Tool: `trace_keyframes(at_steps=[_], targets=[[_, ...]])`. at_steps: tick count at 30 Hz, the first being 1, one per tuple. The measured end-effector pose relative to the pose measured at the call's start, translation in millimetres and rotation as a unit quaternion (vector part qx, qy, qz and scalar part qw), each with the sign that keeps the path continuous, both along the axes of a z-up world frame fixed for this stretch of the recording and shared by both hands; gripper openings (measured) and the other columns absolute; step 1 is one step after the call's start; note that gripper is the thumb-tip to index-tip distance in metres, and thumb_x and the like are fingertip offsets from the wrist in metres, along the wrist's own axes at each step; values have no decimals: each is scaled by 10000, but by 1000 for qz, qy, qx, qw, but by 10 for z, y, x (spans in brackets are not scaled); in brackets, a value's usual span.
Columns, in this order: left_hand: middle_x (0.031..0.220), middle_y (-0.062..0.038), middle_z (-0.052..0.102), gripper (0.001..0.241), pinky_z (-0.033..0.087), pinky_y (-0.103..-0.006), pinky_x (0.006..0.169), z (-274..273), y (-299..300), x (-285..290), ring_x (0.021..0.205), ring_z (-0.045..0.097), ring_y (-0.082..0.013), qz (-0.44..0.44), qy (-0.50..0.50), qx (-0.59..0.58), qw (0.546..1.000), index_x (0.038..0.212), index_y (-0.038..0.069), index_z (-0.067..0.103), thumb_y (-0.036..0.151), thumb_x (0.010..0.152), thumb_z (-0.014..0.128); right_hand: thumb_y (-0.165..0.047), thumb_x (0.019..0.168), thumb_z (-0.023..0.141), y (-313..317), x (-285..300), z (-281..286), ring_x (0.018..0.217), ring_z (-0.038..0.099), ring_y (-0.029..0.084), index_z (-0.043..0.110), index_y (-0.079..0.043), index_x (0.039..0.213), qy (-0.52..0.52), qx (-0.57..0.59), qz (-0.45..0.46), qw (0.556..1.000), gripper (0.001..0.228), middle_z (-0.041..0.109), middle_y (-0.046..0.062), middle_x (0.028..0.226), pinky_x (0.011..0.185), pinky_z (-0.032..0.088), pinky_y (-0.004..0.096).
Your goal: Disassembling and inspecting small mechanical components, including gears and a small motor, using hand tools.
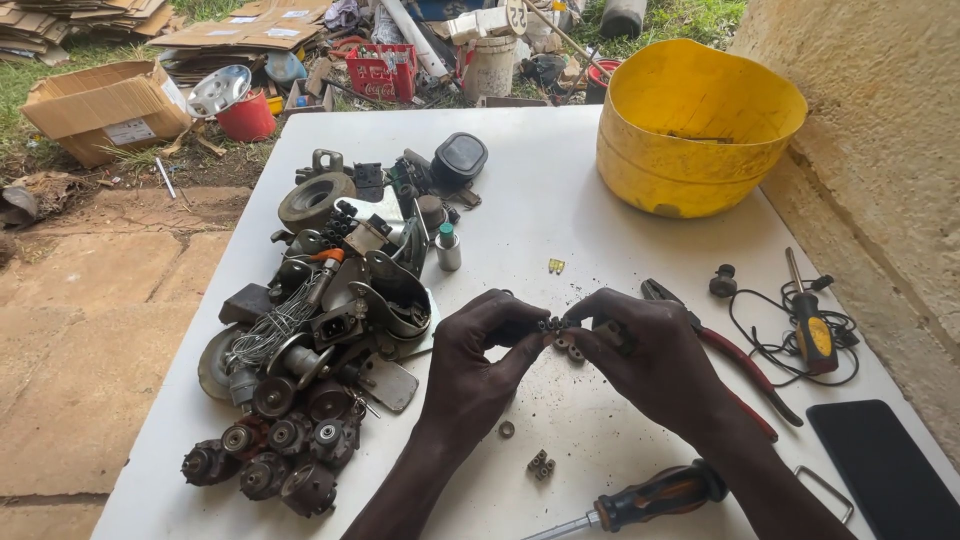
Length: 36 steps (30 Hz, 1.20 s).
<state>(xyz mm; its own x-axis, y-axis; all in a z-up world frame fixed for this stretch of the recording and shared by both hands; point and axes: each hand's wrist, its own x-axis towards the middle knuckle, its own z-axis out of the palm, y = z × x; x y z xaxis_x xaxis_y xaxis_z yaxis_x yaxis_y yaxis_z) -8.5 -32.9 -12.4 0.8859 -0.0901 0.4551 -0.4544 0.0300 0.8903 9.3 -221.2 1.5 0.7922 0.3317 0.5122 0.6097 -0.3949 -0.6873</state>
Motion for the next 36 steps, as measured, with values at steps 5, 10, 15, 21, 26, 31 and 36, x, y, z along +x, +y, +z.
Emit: trace_keyframes(at_steps=[5, 10, 15, 21, 26, 31, 36], targets=[[780, -12, 618, 134, 548, -222, 664, 99, -44, -71, 711, 628, -100, 46, -29, 63, 997, 860, 80, 665, -30, 813, 726, -219, 848, 739, 22, -98, 27, 450, 426, 128, 678, -164, 859, -26, -100, -69, 992, 83, 524, -25, 490, 501, 387, 282], [833, -20, 662, 131, 554, -220, 688, 72, -29, -53, 752, 656, -104, 39, -22, 57, 997, 934, 78, 702, -8, 836, 705, -229, 849, 737, -6, -58, -34, 463, 468, 128, 695, -161, 937, -31, -82, -64, 994, 120, 548, -16, 504, 516, 411, 282], [896, -34, 701, 233, 588, -214, 707, 58, -46, -49, 763, 688, -102, 42, 4, 39, 998, 1043, 90, 720, 51, 815, 748, -151, 839, 744, -15, -70, -7, 629, 670, 144, 684, -125, 991, -66, -55, -47, 995, 166, 757, 7, 830, 588, 513, 283], [930, -22, 690, 228, 588, -207, 705, 69, -45, -51, 789, 678, -104, 14, 13, 20, 1000, 1048, 98, 729, 26, 832, 729, -165, 838, 752, -10, -71, -15, 609, 652, 135, 684, -134, 969, -88, -55, -60, 993, 152, 756, -11, 819, 582, 503, 276], [926, -28, 698, 211, 593, -226, 700, 78, -35, -59, 799, 693, -115, 18, 25, 43, 999, 1036, 100, 718, 80, 827, 741, -158, 834, 764, -8, -91, -18, 539, 535, 113, 669, -153, 965, -63, -58, -69, 994, 162, 668, -25, 697, 517, 444, 261], [924, -28, 696, 194, 568, -212, 691, 53, -41, -35, 781, 675, -107, 25, 10, 34, 999, 1009, 98, 723, 16, 833, 712, -257, 781, 811, -25, -54, -30, 545, 509, 108, 702, -203, 985, 18, -61, -81, 995, 238, 653, -35, 645, 547, 428, 271], [914, -17, 677, 222, 560, -209, 667, 49, -37, -32, 759, 658, -102, 36, 5, 45, 998, 1007, 102, 721, -22, 826, 692, -151, 803, 786, -26, -44, 4, 505, 413, 72, 787, -90, 994, 136, 42, -37, 989, 201, 533, -21, 566, 469, 357, 239]])
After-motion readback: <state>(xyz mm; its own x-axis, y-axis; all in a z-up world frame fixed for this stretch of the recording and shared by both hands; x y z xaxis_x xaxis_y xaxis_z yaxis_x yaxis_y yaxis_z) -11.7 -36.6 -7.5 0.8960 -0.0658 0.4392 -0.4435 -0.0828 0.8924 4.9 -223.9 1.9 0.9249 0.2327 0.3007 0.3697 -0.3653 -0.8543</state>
